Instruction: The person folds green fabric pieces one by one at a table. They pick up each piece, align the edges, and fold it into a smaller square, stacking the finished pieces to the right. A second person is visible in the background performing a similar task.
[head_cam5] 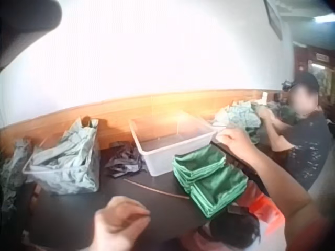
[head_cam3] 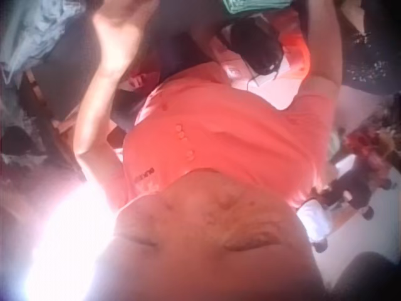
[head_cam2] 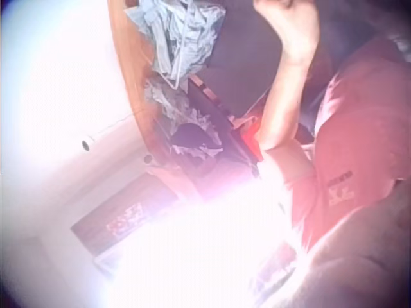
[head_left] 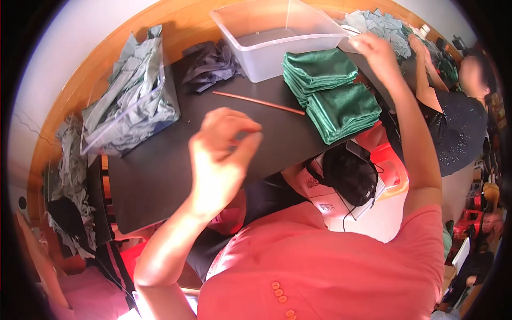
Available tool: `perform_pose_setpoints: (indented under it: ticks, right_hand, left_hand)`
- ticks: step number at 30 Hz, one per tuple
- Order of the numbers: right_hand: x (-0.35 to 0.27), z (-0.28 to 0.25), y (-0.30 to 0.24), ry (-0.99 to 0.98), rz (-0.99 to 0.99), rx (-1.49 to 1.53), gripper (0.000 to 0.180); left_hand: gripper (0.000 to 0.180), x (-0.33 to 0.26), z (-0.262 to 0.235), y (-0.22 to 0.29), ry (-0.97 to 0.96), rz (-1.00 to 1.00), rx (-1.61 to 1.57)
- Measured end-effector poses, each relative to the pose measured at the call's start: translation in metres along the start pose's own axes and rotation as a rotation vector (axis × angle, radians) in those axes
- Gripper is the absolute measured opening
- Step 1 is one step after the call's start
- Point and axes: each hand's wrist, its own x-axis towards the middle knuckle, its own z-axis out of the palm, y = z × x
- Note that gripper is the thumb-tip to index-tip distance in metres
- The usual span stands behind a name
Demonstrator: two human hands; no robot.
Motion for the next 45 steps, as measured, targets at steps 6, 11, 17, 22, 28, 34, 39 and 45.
perform_pose_setpoints:
  ticks: [6, 11, 17, 22, 28, 34, 39, 45]
  right_hand:
    - [0.006, 0.04, 0.003, -0.193, -0.179, -0.198, 0.024]
    - [-0.008, 0.05, 0.025, -0.113, -0.258, -0.31, 0.025]
    - [-0.012, 0.053, 0.026, -0.173, -0.101, -0.053, 0.024]
    - [-0.007, 0.049, 0.028, -0.213, -0.097, -0.044, 0.024]
    - [-0.009, 0.047, 0.03, -0.22, -0.031, 0.016, 0.023]
    - [0.0, 0.043, 0.035, -0.209, -0.109, -0.015, 0.025]
    - [0.002, 0.041, 0.031, -0.294, -0.146, -0.168, 0.03]
    - [-0.012, 0.038, 0.044, -0.464, -0.115, -0.211, 0.04]
  left_hand:
    - [0.019, 0.054, 0.096, -0.059, 0.007, 0.061, 0.031]
    - [0.026, 0.08, 0.124, -0.074, 0.077, 0.127, 0.062]
    - [0.025, 0.089, 0.129, -0.083, 0.061, 0.097, 0.003]
    - [0.024, 0.091, 0.129, -0.091, 0.027, 0.158, 0.029]
    - [0.021, 0.085, 0.12, -0.091, 0.063, 0.247, 0.106]
    - [0.022, 0.111, 0.113, -0.058, 0.113, 0.468, 0.261]
    - [0.038, 0.139, 0.134, -0.06, -0.148, 0.544, 0.435]
    - [0.058, 0.123, 0.141, -0.071, -0.34, 0.416, 0.745]
